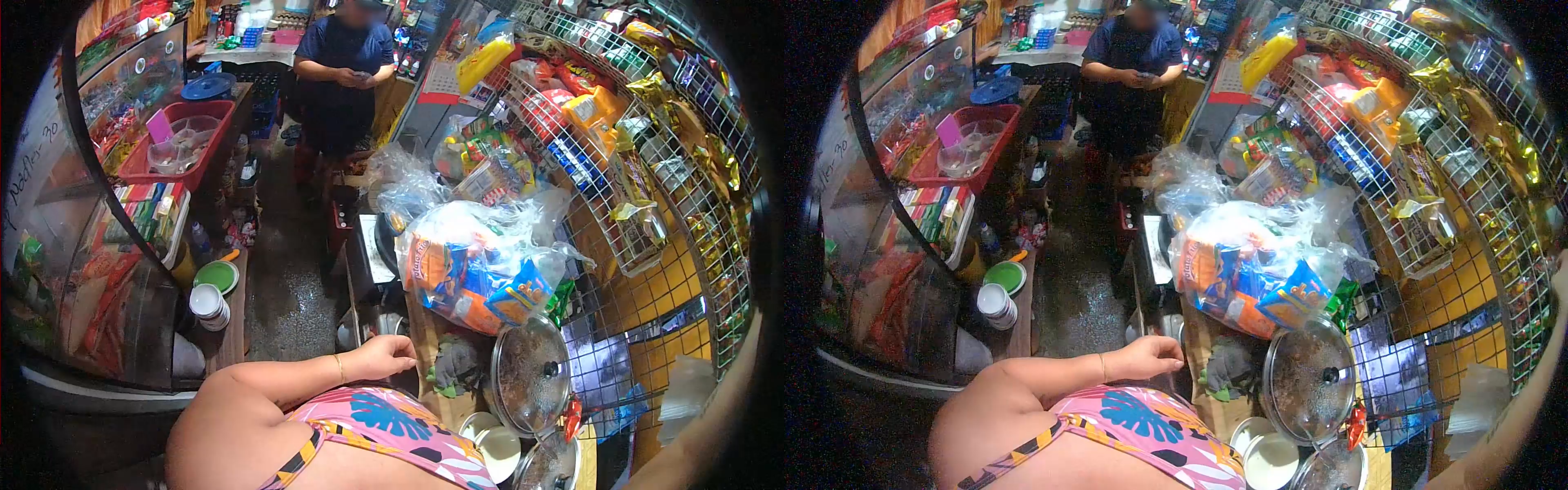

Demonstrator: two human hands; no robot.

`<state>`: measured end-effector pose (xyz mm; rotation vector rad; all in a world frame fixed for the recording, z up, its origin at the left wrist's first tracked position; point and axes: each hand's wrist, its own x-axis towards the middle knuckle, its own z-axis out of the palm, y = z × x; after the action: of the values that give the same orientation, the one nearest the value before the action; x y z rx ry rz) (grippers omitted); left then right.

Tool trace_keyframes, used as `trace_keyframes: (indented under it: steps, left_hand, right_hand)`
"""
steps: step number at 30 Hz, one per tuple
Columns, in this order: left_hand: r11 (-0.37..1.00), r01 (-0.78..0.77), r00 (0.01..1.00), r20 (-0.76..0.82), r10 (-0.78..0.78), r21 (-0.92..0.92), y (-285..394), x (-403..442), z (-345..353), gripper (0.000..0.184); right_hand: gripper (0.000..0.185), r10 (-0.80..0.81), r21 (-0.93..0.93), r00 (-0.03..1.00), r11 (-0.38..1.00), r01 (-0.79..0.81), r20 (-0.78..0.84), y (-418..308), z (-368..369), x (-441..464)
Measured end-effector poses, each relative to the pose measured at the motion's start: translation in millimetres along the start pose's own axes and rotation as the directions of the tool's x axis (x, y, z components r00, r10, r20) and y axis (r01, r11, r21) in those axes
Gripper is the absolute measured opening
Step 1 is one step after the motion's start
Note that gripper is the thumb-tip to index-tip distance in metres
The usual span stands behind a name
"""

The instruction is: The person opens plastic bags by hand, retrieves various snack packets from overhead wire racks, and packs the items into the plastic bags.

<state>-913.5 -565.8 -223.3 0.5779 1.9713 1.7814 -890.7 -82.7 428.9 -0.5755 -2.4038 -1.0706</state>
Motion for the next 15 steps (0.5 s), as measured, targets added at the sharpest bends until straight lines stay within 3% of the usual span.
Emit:
trace_keyframes:
  steps: [1,3,4,6,8,11,12,14,15]
  left_hand:
    - [1.000,0.000,1.000,-0.006,0.000,0.003,-5.2,0.2,-0.7,0.019]
    - [1.000,0.003,1.000,-0.016,-0.003,0.006,-11.0,-1.4,-1.0,0.022]
    - [0.999,-0.002,1.000,-0.023,0.003,0.044,-9.6,-3.3,-0.6,0.022]
    - [0.991,-0.015,0.999,-0.030,0.019,0.131,6.7,-5.9,-4.1,0.023]
    - [0.994,0.019,1.000,0.009,-0.020,0.104,8.4,-6.3,-5.4,0.023]
    - [0.996,0.040,0.999,0.008,-0.041,0.081,4.7,-8.7,-7.4,0.021]
    - [0.996,0.070,0.997,0.008,-0.071,0.047,8.2,-9.3,-9.6,0.021]
    - [0.999,0.047,0.999,0.022,-0.047,-0.002,-11.2,-1.6,-3.7,0.019]
    - [0.998,0.064,0.998,0.014,-0.064,0.016,-19.1,3.2,-1.6,0.019]
  right_hand:
    - [0.025,0.028,0.221,0.994,0.974,-0.051,0.106,4.8,-4.0,-1.5]
    - [0.024,0.007,0.593,0.946,0.778,-0.208,0.324,20.4,-5.9,-3.6]
    - [0.026,0.052,0.674,0.933,0.676,-0.296,0.357,27.4,0.0,-5.9]
    - [0.028,0.036,0.473,0.944,0.858,-0.198,0.329,35.0,0.7,-2.1]
    - [0.029,0.064,0.192,0.959,0.974,-0.120,0.276,37.5,7.5,2.8]
    - [0.029,0.111,-0.323,0.987,0.944,-0.069,0.115,-13.9,3.1,-3.2]
    - [0.028,0.348,-0.109,0.935,0.934,-0.339,0.075,-77.3,-39.2,-46.5]
    - [0.029,0.269,-0.063,0.961,0.962,-0.265,0.070,-56.4,-28.1,-34.2]
    - [0.029,0.238,-0.047,0.968,0.971,-0.235,0.075,-12.0,4.9,-10.3]
